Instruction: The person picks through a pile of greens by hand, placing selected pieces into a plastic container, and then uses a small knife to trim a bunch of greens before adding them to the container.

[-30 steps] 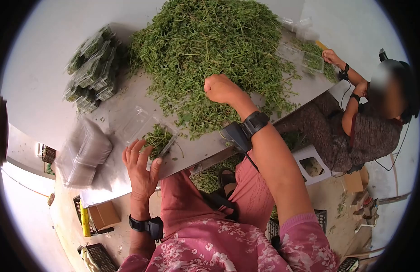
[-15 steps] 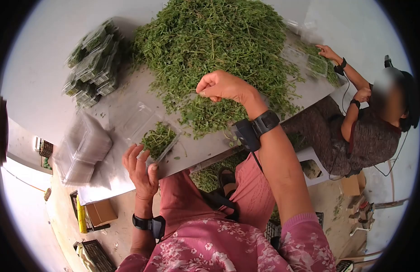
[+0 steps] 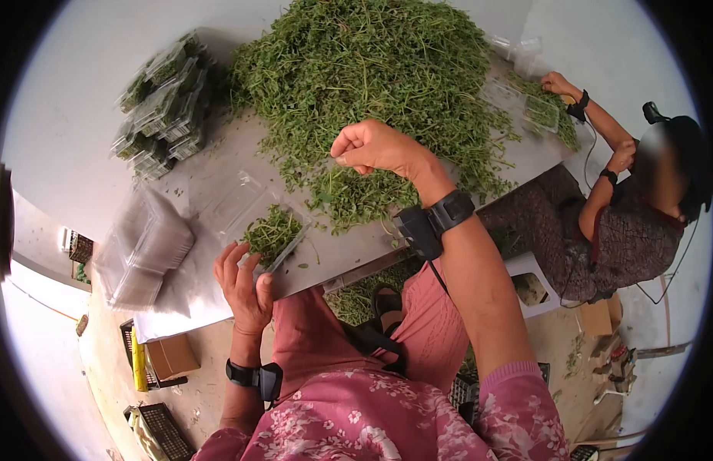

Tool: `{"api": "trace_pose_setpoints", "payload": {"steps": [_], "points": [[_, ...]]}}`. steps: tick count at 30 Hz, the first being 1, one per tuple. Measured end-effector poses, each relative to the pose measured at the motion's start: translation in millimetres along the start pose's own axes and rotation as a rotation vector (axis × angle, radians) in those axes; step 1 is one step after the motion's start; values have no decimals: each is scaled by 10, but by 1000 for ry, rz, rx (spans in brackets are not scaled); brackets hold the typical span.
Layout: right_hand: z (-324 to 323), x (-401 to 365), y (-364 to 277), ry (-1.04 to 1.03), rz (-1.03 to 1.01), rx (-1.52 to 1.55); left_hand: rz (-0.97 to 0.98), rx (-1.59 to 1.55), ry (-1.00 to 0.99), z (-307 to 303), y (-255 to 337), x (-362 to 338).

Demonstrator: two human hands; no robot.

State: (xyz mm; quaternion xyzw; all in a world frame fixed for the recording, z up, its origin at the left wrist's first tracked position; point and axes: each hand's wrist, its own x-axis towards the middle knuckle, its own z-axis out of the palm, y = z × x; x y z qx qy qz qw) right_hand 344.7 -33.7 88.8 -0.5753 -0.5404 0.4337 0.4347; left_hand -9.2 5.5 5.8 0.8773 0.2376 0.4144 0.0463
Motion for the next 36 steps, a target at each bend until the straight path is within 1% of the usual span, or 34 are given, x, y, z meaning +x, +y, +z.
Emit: {"api": "trace_pose_setpoints", "payload": {"steps": [1,4,7,10,13,16,19,22,29,32,36], "points": [[14,3,6,15,2,-26,-1,1,0,0,2,0],[72,-39,-56,-13,-30,114,-8,7,7,5,7,-3],[82,14,-47,39,-69,23,-25,15,15,10,22,-5],[143,49,-31,95,-101,-3,-8,22,20,12,9,-10],[163,24,-135,97,-126,-37,-9,23,26,10,21,4],[235,84,-93,165,-106,-184,-26,16,21,-6,43,6],[274,46,-205,106,-139,-86,-33,6,22,-27,72,39],[327,52,-244,80,-169,-85,-44,3,18,-88,151,105],[564,104,-310,-41,-160,34,-43,-109,24,-103,292,409],[652,72,-410,-101,-154,45,-136,-212,3,-65,352,526],[727,94,-405,-136,-174,103,-201,-303,-27,29,329,597]]}}
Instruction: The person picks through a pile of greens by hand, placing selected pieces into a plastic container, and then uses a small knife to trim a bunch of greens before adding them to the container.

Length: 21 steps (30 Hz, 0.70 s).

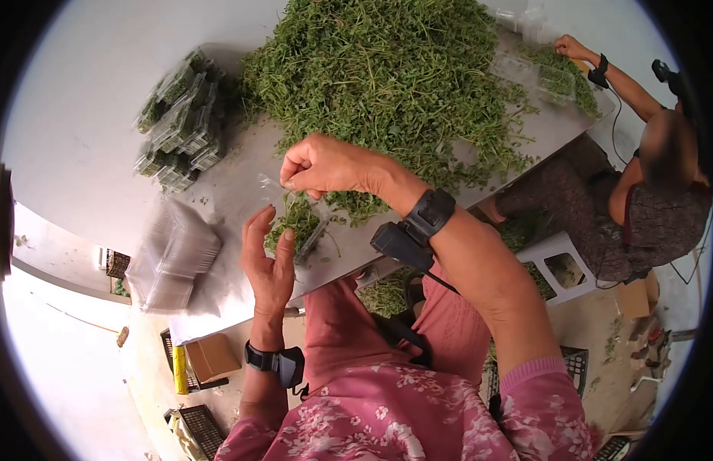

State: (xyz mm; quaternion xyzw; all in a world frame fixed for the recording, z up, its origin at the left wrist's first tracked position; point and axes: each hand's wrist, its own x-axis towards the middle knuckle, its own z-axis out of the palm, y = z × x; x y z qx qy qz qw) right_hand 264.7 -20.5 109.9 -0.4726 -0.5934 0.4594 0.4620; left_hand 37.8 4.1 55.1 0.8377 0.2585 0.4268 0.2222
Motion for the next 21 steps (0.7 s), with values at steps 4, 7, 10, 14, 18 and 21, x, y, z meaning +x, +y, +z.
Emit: {"api": "trace_pose_setpoints", "payload": {"steps": [4,7,10,14,18,21], "points": [[50,-12,-47,-23,0,-22,-25,-33,-36,43,16,38],[72,-5,-46,-46,-22,-3,-13,-56,-48,67,10,56],[94,1,-28,-59,-41,-5,-8,-69,-59,85,9,67],[110,-10,-42,-74,-41,-47,-29,-74,-73,100,-17,51],[122,-9,-37,-74,-51,-56,-21,-74,-91,89,-53,37],[134,-10,-52,-66,-55,-52,-2,-90,-91,80,-51,34]]}}
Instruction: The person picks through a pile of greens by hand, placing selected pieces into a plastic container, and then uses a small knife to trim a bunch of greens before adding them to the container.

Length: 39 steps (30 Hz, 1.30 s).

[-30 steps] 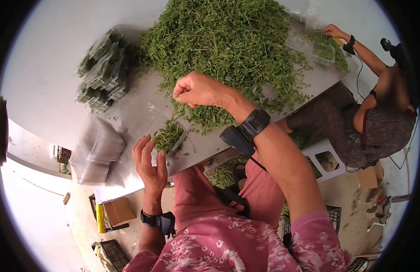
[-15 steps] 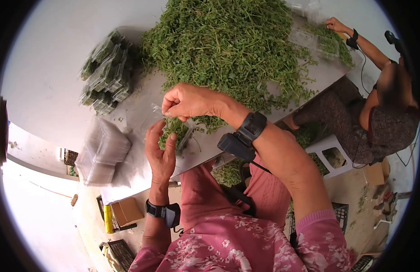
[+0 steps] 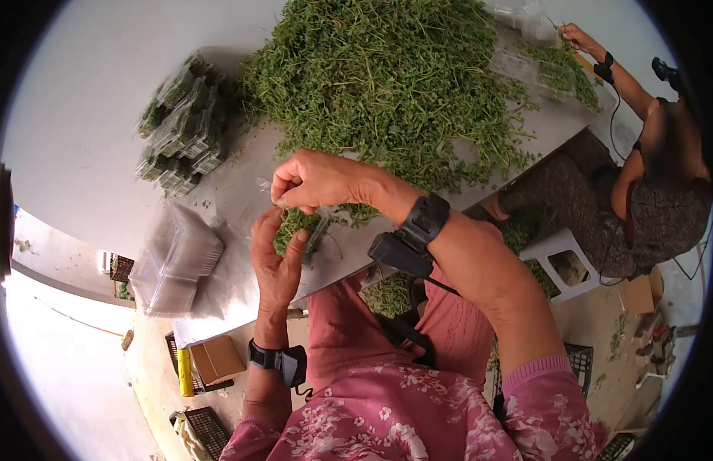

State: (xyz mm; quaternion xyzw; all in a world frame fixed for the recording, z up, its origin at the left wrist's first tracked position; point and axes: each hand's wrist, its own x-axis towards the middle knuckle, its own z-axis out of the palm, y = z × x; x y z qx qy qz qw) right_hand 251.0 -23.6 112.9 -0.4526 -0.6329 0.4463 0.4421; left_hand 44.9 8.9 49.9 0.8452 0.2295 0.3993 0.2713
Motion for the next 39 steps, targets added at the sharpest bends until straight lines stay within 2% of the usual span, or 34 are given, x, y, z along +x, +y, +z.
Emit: {"api": "trace_pose_setpoints", "payload": {"steps": [5,13,17,28,32,39], "points": [[2,8,18,-4,-12,59,-19,3,-37,-19,95,33],[-2,22,55,14,-8,147,-78,-66,15,2,9,20],[-8,34,91,16,-17,77,-129,-105,60,19,-6,9],[-79,14,172,99,28,-173,-61,46,121,22,-100,-7],[-91,-6,154,136,48,-205,18,169,132,38,-88,-2],[-120,-8,170,192,10,-221,41,184,127,65,-89,-5]]}}
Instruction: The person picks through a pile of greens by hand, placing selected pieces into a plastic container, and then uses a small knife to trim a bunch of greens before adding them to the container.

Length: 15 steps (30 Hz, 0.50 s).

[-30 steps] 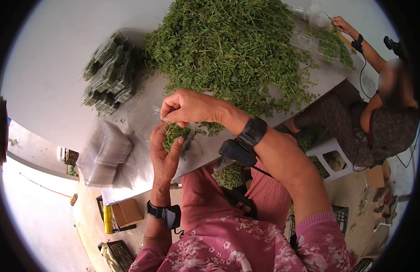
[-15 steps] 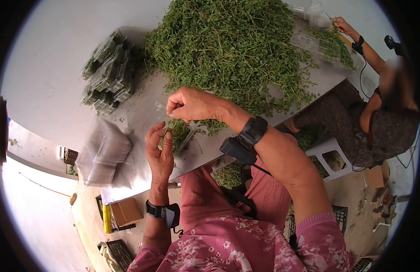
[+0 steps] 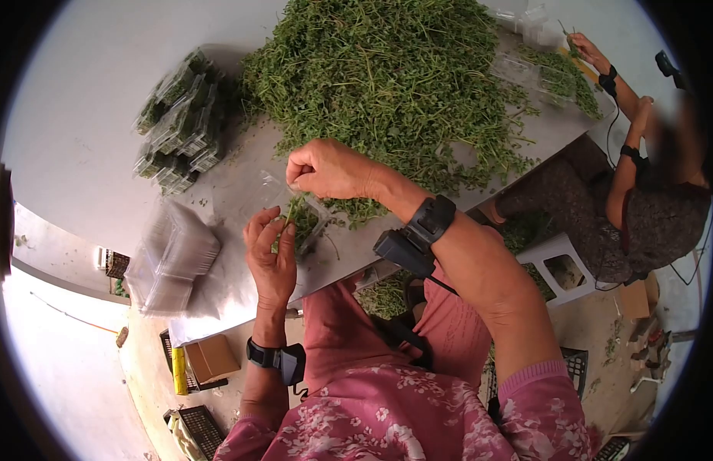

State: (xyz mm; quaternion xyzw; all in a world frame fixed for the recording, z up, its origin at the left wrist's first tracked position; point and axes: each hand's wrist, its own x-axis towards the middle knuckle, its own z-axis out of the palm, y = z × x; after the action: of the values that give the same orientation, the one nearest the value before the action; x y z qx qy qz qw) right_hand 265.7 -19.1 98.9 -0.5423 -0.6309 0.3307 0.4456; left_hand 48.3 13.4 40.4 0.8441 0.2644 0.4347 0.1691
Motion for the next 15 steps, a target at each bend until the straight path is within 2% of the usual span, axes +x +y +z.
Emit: {"api": "trace_pose_setpoints", "payload": {"steps": [10,15], "points": [[4,0,56,86,-110,-124,-23,-17,-8,18,33,-12],[-72,28,115,250,-110,-183,-43,-19,-26,-7,18,-62]]}}
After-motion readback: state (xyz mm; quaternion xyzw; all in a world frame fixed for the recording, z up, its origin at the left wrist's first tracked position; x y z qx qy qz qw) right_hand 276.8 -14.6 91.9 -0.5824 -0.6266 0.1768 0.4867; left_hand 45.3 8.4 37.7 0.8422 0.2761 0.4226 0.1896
